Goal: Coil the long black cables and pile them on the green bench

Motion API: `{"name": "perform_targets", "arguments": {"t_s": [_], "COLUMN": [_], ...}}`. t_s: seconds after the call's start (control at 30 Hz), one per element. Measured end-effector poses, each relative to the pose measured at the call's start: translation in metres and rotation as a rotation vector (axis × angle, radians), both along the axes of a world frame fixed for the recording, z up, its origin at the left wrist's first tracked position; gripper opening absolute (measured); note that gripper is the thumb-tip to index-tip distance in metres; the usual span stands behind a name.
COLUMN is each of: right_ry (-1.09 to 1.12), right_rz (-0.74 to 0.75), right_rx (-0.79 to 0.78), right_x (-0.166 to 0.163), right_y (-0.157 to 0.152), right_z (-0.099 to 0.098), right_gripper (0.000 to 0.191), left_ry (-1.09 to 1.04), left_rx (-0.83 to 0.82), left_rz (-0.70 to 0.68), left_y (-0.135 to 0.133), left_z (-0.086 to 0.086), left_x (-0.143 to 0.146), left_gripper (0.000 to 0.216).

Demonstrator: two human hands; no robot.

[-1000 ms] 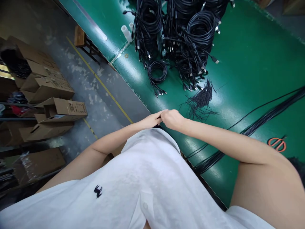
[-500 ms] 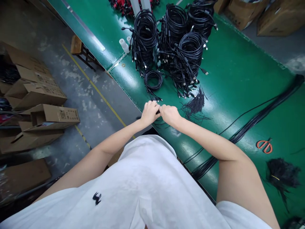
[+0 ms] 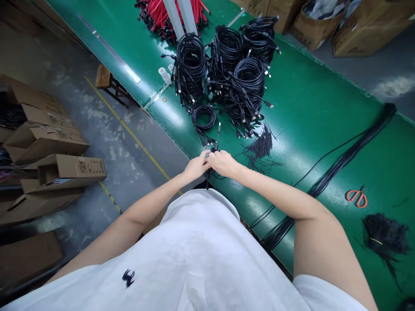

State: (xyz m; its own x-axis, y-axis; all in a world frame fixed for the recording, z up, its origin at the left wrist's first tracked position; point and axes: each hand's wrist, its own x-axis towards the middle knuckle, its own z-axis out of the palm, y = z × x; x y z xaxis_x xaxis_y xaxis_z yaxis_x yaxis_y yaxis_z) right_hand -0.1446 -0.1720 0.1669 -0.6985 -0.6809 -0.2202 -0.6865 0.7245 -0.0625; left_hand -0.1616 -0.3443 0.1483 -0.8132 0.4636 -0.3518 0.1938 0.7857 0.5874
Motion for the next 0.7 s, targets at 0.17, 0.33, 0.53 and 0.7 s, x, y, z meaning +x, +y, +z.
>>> {"name": "perform_targets", "arguments": {"t_s": [0.17, 0.33, 0.53, 0.7], "right_ry": [-0.065, -0.038, -0.018, -0.046], "right_rz": [-0.179, -0.322, 0.122, 0.000], "right_rx": [0.014, 0.013, -0.097, -0.028], "right_x": [-0.016, -0.021, -0.005, 0.001], "right_y": [-0.005, 0.000, 0.004, -0.011], "right_z": [-0.013, -0.011, -0.008, -0.010], "right_gripper": [0.034, 0.030, 0.031, 0.030], "left_ry": [0.021, 0.006, 0.362, -0.005], "left_rx": [0.140, 0.144, -0.061, -0.275], "left_rz": [0.253, -0.148, -0.253, -0.098], "left_y": [0.033, 0.022, -0.010, 0.008], "left_z": [-0.036, -0.025, 0.001, -0.018], "left_x": [0.025, 0.053, 0.011, 0.001], "left_gripper": [0.063, 0.059, 0.053, 0.029]}}
